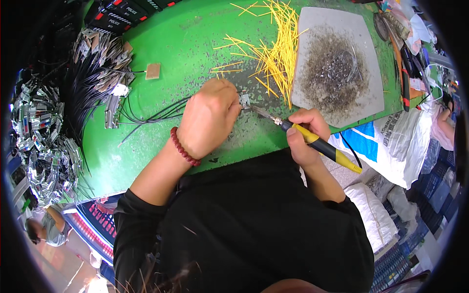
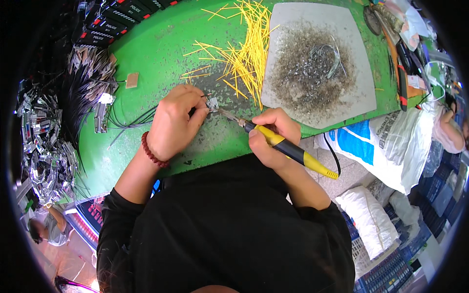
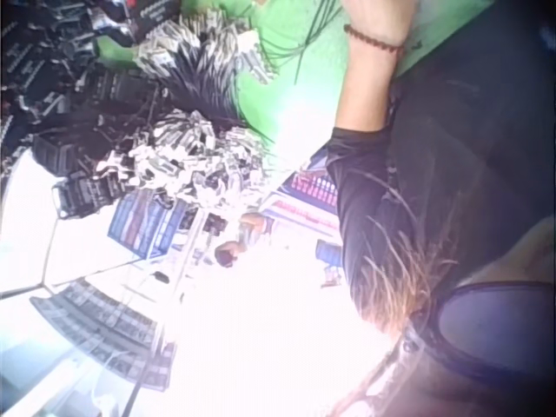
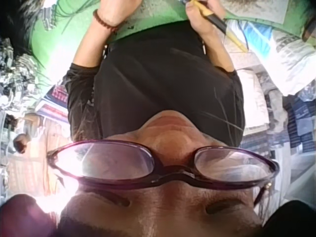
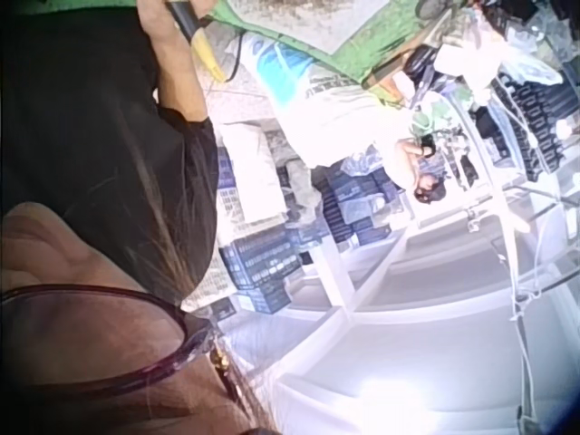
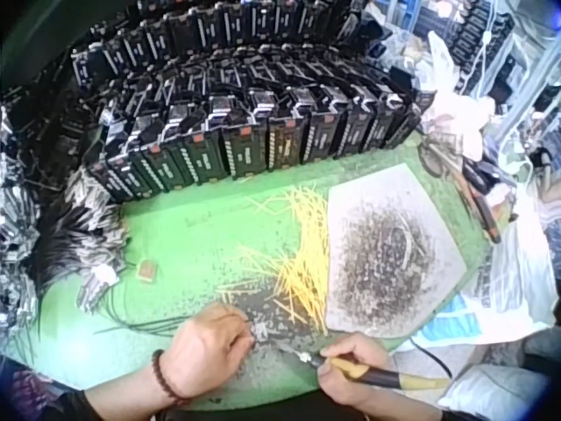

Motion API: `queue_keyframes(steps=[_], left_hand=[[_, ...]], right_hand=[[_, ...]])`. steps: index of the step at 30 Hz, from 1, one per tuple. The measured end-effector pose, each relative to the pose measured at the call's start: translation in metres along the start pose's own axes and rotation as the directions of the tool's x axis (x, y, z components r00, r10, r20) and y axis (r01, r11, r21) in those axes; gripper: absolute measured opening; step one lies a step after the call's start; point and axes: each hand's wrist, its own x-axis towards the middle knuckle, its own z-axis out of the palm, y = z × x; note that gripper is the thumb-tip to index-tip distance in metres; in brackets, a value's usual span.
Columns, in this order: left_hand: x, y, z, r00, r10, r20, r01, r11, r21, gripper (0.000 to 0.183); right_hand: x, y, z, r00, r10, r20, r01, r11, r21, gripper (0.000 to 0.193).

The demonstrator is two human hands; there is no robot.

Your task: The person solders wires onto circuit boards using a soldering iron, then solders and installs the wiring components into toy car bodies.

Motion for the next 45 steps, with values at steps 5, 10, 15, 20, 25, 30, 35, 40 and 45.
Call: queue_keyframes(steps=[5,10,15,20,25,30,35,40,45], left_hand=[[-0.001,0.001,0.0,1.0,-0.008,-0.017,0.008,1.0,-0.008,0.006],[-0.001,-0.001,0.002,1.0,-0.008,-0.026,0.008,1.0,-0.01,0.006],[-0.001,-0.001,0.002,1.0,-0.013,-0.023,0.014,1.0,0.004,0.006],[-0.002,-0.002,0.002,0.999,0.02,-0.031,-0.021,0.999,-0.026,0.007],[-0.003,-0.004,0.003,0.995,0.073,-0.061,-0.075,0.997,-0.026,0.006],[0.001,-0.002,0.003,0.994,0.086,-0.068,-0.088,0.996,-0.02,0.006],[-0.002,0.002,-0.005,1.0,0.021,0.017,-0.021,0.999,-0.029,0.011],[-0.002,0.005,-0.003,0.998,-0.063,-0.029,0.061,0.995,-0.081,0.012],[-0.001,0.002,-0.001,0.999,-0.003,-0.044,0.002,1.0,-0.016,0.01]], right_hand=[[0.002,-0.001,-0.001,0.998,0.044,0.04,-0.044,0.999,-0.001,0.019],[0.001,0.008,0.0,0.985,-0.163,-0.061,0.165,0.985,0.043,0.019],[0.002,0.004,0.0,0.986,-0.119,-0.113,0.125,0.991,0.049,0.033],[0.031,-0.02,0.0,0.996,-0.01,0.086,0.018,0.996,-0.093,0.034],[0.065,-0.018,0.02,0.98,-0.119,0.159,0.174,0.901,-0.397,0.03],[0.079,-0.006,0.04,0.933,-0.265,0.244,0.349,0.831,-0.433,0.039],[0.076,-0.011,0.039,0.96,-0.157,0.23,0.241,0.882,-0.406,0.039],[0.067,-0.009,0.037,0.947,-0.197,0.255,0.285,0.879,-0.381,0.043],[0.057,-0.006,0.043,0.973,-0.205,0.103,0.229,0.911,-0.344,0.039]])
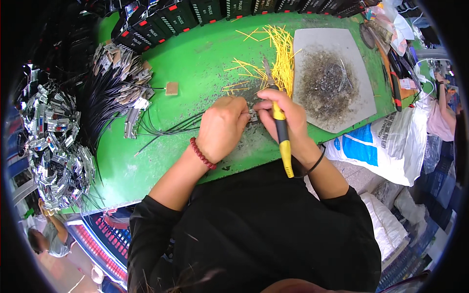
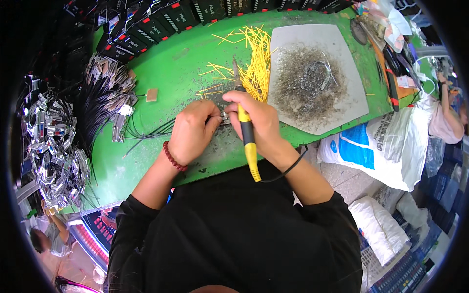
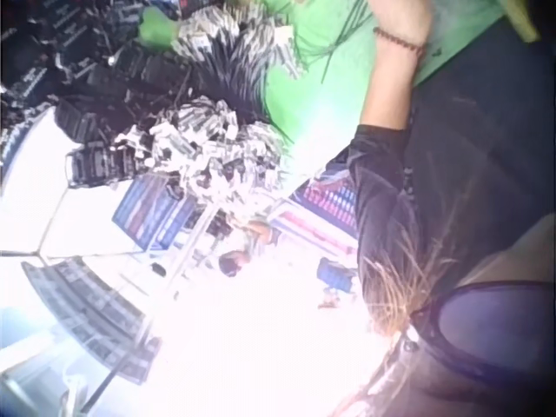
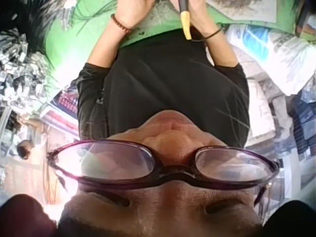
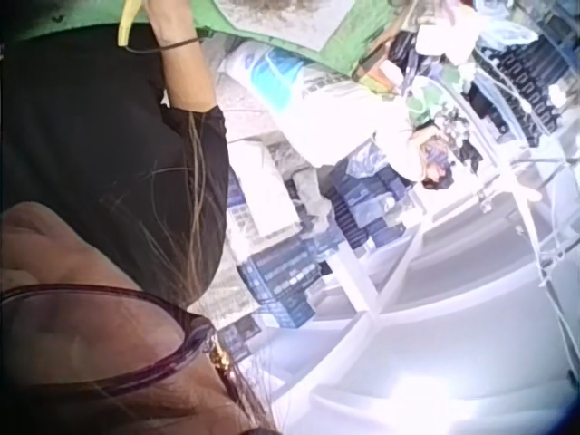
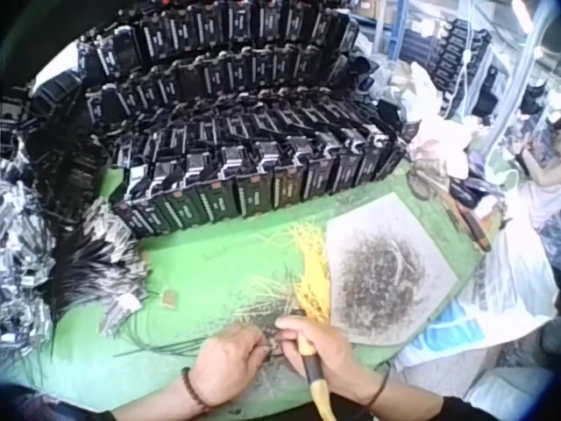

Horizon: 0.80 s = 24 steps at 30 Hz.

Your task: The person solders wires onto circuit boards using a soldering iron, then solders and installs the wiring components into toy car bodies.

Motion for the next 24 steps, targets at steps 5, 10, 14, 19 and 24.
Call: queue_keyframes(steps=[5,10,14,19,24], left_hand=[[-0.001,-0.001,0.002,1.0,-0.01,-0.008,0.01,1.0,-0.004,0.009],[-0.001,0.0,0.002,1.0,-0.016,-0.013,0.016,1.0,0.004,0.009],[-0.001,0.0,0.001,1.0,-0.007,-0.015,0.007,1.0,0.002,0.009],[-0.002,0.001,0.001,1.0,-0.024,-0.018,0.023,1.0,-0.019,0.011],[-0.003,-0.001,0.001,1.0,-0.001,-0.022,0.001,1.0,-0.014,0.011]], right_hand=[[-0.004,-0.003,-0.003,1.0,0.019,-0.005,-0.018,0.998,0.058,0.039],[-0.004,0.0,-0.006,1.0,0.026,-0.01,-0.026,1.0,-0.007,0.036],[-0.008,0.001,-0.005,0.999,0.043,0.014,-0.043,0.998,0.034,0.035],[-0.005,0.001,0.002,0.994,-0.065,-0.09,0.065,0.998,-0.005,0.034],[0.004,0.003,-0.002,0.976,-0.219,-0.003,0.218,0.97,-0.108,0.037]])
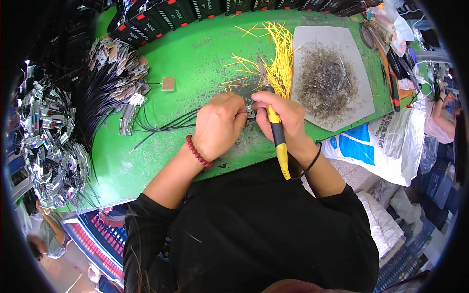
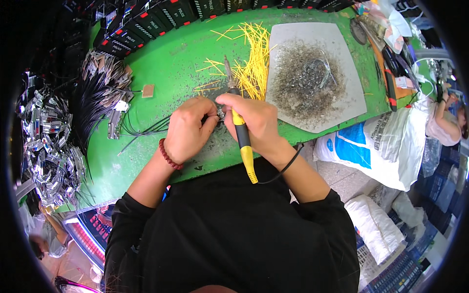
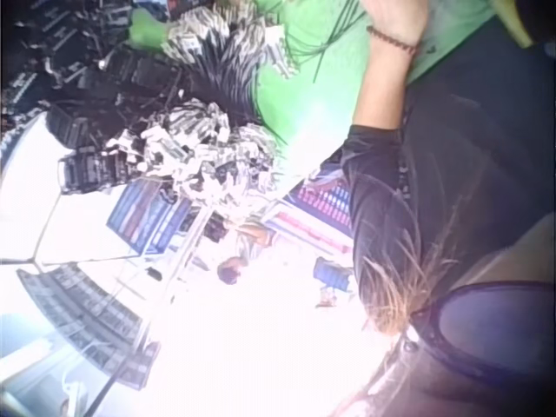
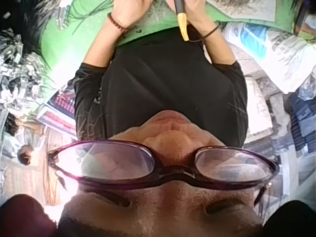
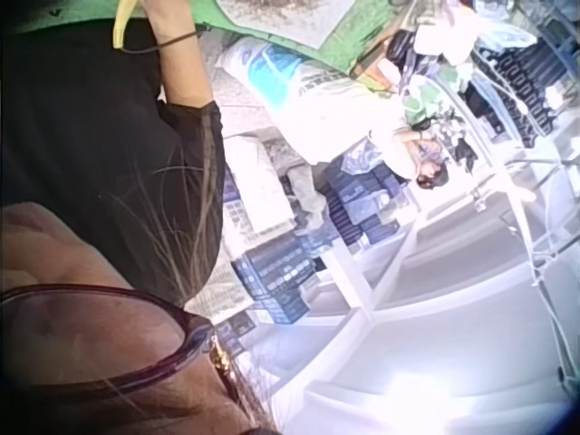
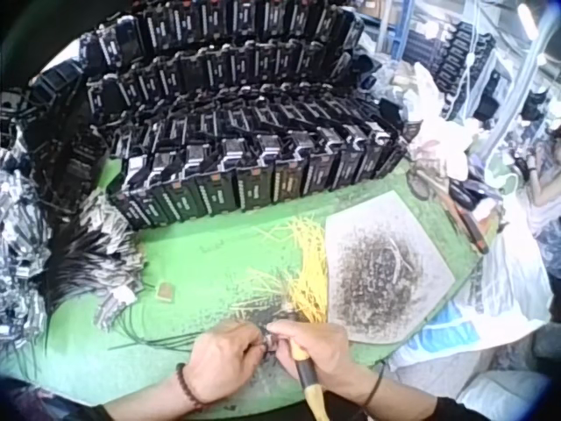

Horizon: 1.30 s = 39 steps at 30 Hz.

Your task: The person solders wires onto circuit boards using a soldering iron, then solders and installs the wiring components into toy car bodies.

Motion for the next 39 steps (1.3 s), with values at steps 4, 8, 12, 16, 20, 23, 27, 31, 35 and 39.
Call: queue_keyframes(steps=[4,8,12,16,20,23,27,31,35,39], left_hand=[[0.0,-0.001,0.001,1.0,0.012,-0.002,-0.012,1.0,-0.004,0.01],[0.0,-0.002,0.0,1.0,-0.003,0.013,0.003,1.0,-0.018,0.009],[-0.001,-0.001,-0.002,0.999,-0.024,0.036,0.026,0.998,-0.058,0.009],[0.0,0.001,0.0,0.999,-0.032,0.024,0.032,0.999,-0.006,0.007],[0.0,0.003,0.004,0.999,-0.024,-0.032,0.022,0.999,-0.041,0.01],[0.0,0.004,0.006,0.999,-0.034,-0.038,0.032,0.999,-0.027,0.01],[0.0,0.006,0.005,0.999,-0.015,-0.04,0.016,1.0,0.019,0.011],[-0.001,0.012,0.004,0.999,0.013,-0.034,-0.01,0.996,0.092,0.011],[0.0,0.014,0.003,0.999,0.024,-0.028,-0.021,0.993,0.114,0.011],[0.002,0.016,0.002,1.0,0.017,-0.02,-0.014,0.993,0.119,0.011]], right_hand=[[0.001,0.001,0.003,0.997,-0.056,0.044,0.057,0.998,-0.014,0.038],[0.0,-0.002,0.007,0.992,0.125,-0.001,-0.125,0.988,0.091,0.041],[0.0,-0.002,0.005,0.995,0.081,0.06,-0.081,0.997,-0.005,0.041],[-0.01,0.002,-0.01,1.0,-0.002,0.023,0.003,1.0,-0.006,0.036],[-0.04,0.008,-0.065,0.932,0.347,-0.102,-0.296,0.893,0.34,0.055],[-0.059,0.029,-0.117,0.826,0.413,-0.383,-0.318,0.903,0.29,0.054],[-0.072,0.057,-0.151,0.664,0.423,-0.617,-0.353,0.904,0.24,0.022],[-0.076,0.067,-0.149,0.672,0.406,-0.619,-0.329,0.913,0.242,0.009],[-0.074,0.067,-0.144,0.679,0.399,-0.616,-0.332,0.915,0.227,0.008],[-0.074,0.068,-0.143,0.688,0.401,-0.605,-0.347,0.914,0.21,0.008]])
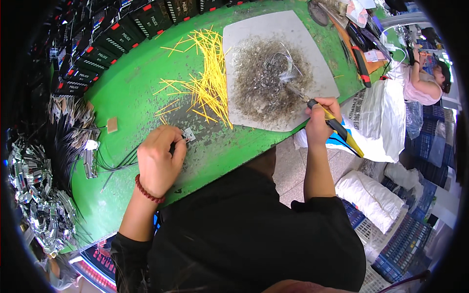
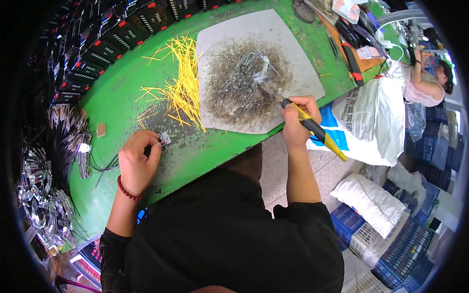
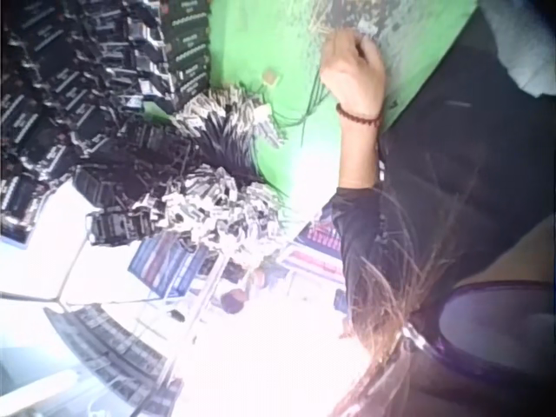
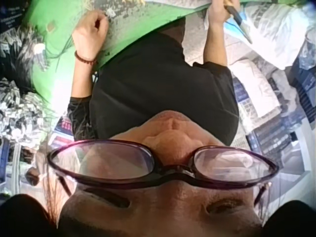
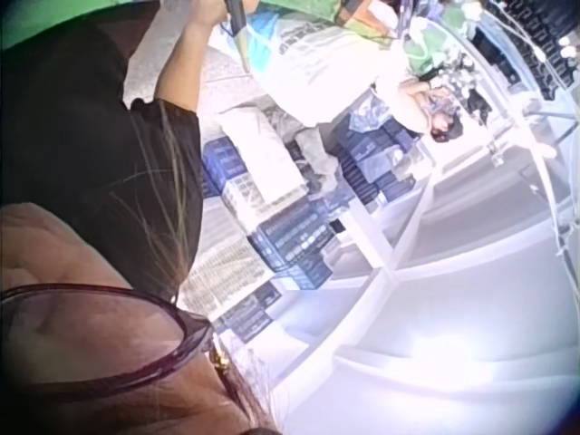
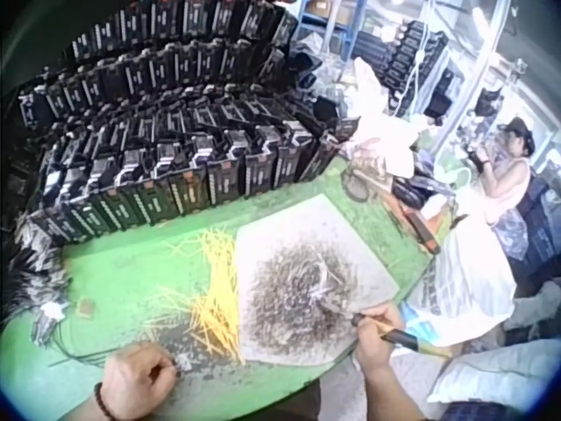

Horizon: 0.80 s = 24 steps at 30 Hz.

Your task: The person solders wires onto circuit boards using a soldering iron, then solders and installs the wiring components into toy car bodies.

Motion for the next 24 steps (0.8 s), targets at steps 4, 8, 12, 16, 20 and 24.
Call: queue_keyframes(steps=[4,8,12,16,20,24], left_hand=[[0.002,-0.001,-0.001,1.0,-0.011,0.014,0.012,1.0,-0.015,0.009],[0.001,-0.006,-0.002,0.999,-0.01,0.03,0.011,1.0,-0.022,0.006],[0.0,-0.01,-0.001,1.0,-0.005,0.024,0.005,1.0,-0.02,0.005],[0.001,-0.012,0.0,0.999,-0.02,0.05,0.019,1.0,0.006,0.005],[0.001,-0.012,0.0,0.999,-0.011,0.043,0.01,0.999,0.034,0.005],[0.002,-0.012,-0.001,0.997,-0.014,0.075,0.01,0.998,0.054,0.004]], right_hand=[[-0.001,-0.004,0.001,0.998,0.009,-0.066,-0.003,0.996,0.085,0.008],[-0.019,-0.021,0.011,0.995,-0.003,0.098,-0.018,0.979,0.203,0.009],[-0.065,-0.035,0.045,0.926,-0.029,0.376,-0.061,0.972,0.225,0.024],[-0.091,-0.041,0.067,0.834,-0.001,0.552,-0.106,0.981,0.161,0.023],[-0.094,-0.042,0.075,0.808,0.028,0.589,-0.107,0.989,0.099,0.02],[-0.094,-0.041,0.078,0.832,0.041,0.553,-0.14,0.98,0.139,0.02]])
